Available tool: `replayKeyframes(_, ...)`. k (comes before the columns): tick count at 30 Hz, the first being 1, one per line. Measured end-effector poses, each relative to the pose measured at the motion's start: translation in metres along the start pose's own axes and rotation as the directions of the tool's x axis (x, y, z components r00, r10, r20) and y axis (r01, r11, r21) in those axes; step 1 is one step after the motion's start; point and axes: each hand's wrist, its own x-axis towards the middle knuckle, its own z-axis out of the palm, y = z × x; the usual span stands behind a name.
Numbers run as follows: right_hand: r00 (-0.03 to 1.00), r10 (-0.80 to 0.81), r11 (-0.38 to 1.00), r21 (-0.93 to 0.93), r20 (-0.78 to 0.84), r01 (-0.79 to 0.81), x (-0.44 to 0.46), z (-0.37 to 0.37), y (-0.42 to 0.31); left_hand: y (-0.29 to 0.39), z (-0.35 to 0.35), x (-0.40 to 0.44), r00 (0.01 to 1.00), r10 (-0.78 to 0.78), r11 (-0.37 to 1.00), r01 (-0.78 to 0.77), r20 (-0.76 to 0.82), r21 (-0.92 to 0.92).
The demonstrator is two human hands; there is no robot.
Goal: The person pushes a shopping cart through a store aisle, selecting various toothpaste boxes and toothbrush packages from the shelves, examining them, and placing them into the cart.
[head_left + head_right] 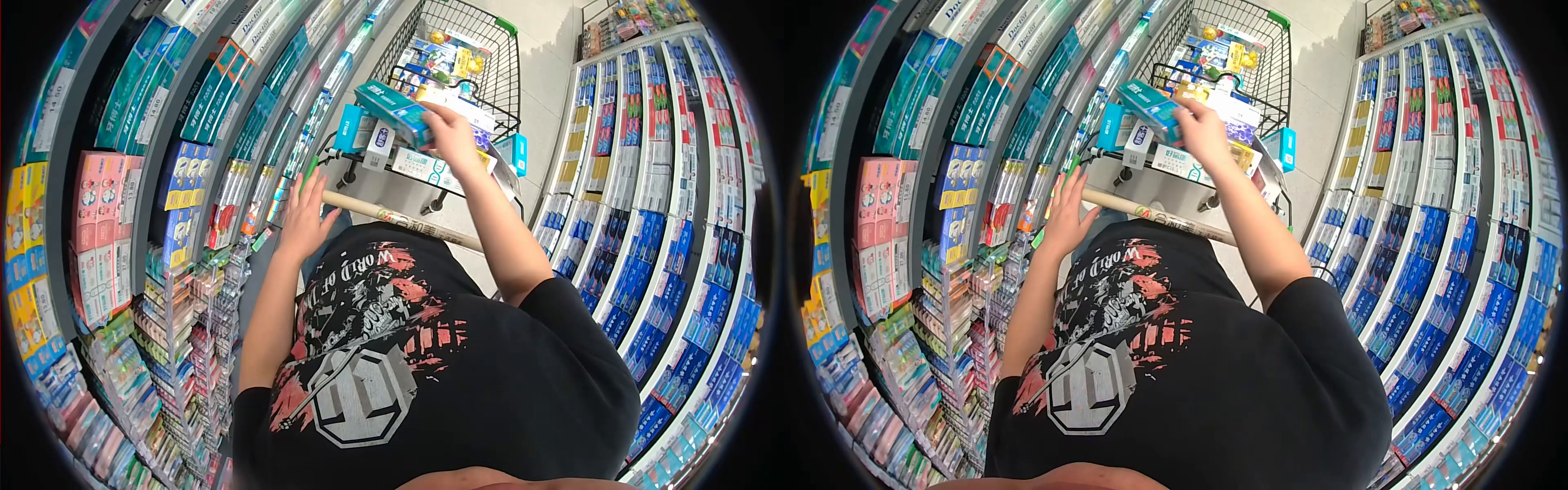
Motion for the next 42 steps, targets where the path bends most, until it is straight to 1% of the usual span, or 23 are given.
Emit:
replayKeyframes(1,0.996,0.065,0.979,0.188,0.054,-0.074,-0.005,-0.013,-0.006,-0.001,0.000,0.000,1.000,0.006,1.000,-0.006,-0.007,0.003)
replayKeyframes(2,0.995,0.078,0.951,0.294,0.066,-0.094,-0.009,-0.026,-0.009,-0.001,0.001,0.000,1.000,0.013,1.000,-0.013,-0.014,0.004)
replayKeyframes(4,0.992,0.041,0.907,0.413,0.116,-0.086,-0.010,-0.055,-0.002,0.000,0.001,0.000,1.000,0.015,1.000,-0.014,-0.016,0.005)
replayKeyframes(6,0.982,-0.035,0.948,0.316,0.185,-0.026,-0.003,-0.088,0.017,0.000,0.000,0.001,1.000,0.015,1.000,-0.015,-0.011,-0.001)
replayKeyframes(7,0.983,-0.051,0.964,0.264,0.179,0.002,-0.014,-0.094,0.001,0.000,-0.001,0.001,1.000,0.015,1.000,-0.015,-0.005,-0.009)
replayKeyframes(10,0.954,-0.199,0.976,-0.043,0.223,0.213,-0.005,-0.123,0.022,0.003,-0.005,0.002,1.000,0.013,1.000,-0.012,0.017,-0.013)
replayKeyframes(11,0.926,-0.258,0.901,-0.277,0.275,0.333,-0.004,-0.134,0.021,0.004,-0.007,0.002,1.000,0.013,1.000,-0.012,0.025,-0.010)
replayKeyframes(12,0.906,-0.298,0.811,-0.420,0.302,0.407,-0.004,-0.140,0.024,0.002,-0.006,0.002,1.000,0.012,1.000,-0.012,0.026,-0.010)
replayKeyframes(14,0.857,-0.356,0.550,-0.659,0.372,0.514,-0.002,-0.149,0.028,-0.001,-0.003,0.003,1.000,0.012,1.000,-0.012,0.026,-0.009)
replayKeyframes(15,0.909,-0.236,0.600,-0.685,0.343,0.414,-0.004,-0.150,0.023,-0.001,-0.002,0.004,0.999,0.009,1.000,-0.009,0.030,0.004)
replayKeyframes(18,0.905,-0.324,0.509,-0.755,0.276,0.412,0.010,-0.157,0.045,-0.001,-0.001,0.004,0.999,-0.001,1.000,0.000,0.039,0.021)
replayKeyframes(21,0.862,-0.453,0.305,-0.870,0.225,0.387,0.027,-0.159,0.062,0.000,-0.003,0.004,0.999,-0.001,1.000,0.001,0.048,0.002)
replayKeyframes(24,0.842,-0.535,0.334,-0.898,0.070,0.287,0.032,-0.152,0.062,0.001,0.000,0.006,0.999,-0.013,1.000,0.012,0.043,0.009)
replayKeyframes(27,0.787,-0.614,0.354,-0.872,0.056,0.338,0.018,-0.137,0.050,0.006,0.002,0.007,0.999,-0.044,0.998,0.043,0.026,0.051)
replayKeyframes(30,0.727,-0.675,0.379,-0.785,0.126,0.489,-0.015,-0.103,0.054,0.012,0.004,0.009,0.998,-0.063,0.995,0.062,0.009,0.075)
replayKeyframes(32,0.771,-0.587,0.458,-0.684,0.247,0.568,-0.055,-0.071,0.056,0.012,0.003,0.010,0.998,-0.063,0.995,0.063,0.002,0.079)
replayKeyframes(33,0.802,-0.525,0.479,-0.679,0.285,0.555,-0.077,-0.057,0.057,0.010,0.008,0.011,0.997,-0.069,0.996,0.070,-0.017,0.060)
replayKeyframes(34,0.822,-0.466,0.496,-0.672,0.328,0.550,-0.097,-0.045,0.059,0.002,0.016,0.011,0.998,-0.044,0.994,0.049,-0.050,0.096)
replayKeyframes(36,0.847,-0.425,0.558,-0.645,0.319,0.523,-0.123,-0.026,0.071,0.012,0.011,0.014,0.995,-0.099,0.989,0.101,-0.022,0.104)
replayKeyframes(38,0.954,-0.180,0.791,-0.541,0.241,0.286,-0.127,-0.021,0.100,0.013,0.013,0.017,0.996,-0.089,0.991,0.092,-0.031,0.097)
replayKeyframes(39,0.958,-0.179,0.763,-0.583,0.222,0.278,-0.126,-0.018,0.098,0.019,0.009,0.019,0.997,-0.064,0.987,0.070,-0.040,0.146)
replayKeyframes(41,0.969,-0.178,0.703,-0.667,0.171,0.247,-0.123,-0.016,0.087,0.025,0.009,0.025,0.996,-0.091,0.990,0.093,-0.021,0.107)
replayKeyframes(42,0.966,-0.189,0.661,-0.705,0.178,0.259,-0.120,-0.017,0.087,0.026,0.011,0.028,0.995,-0.098,0.992,0.098,-0.005,0.082)
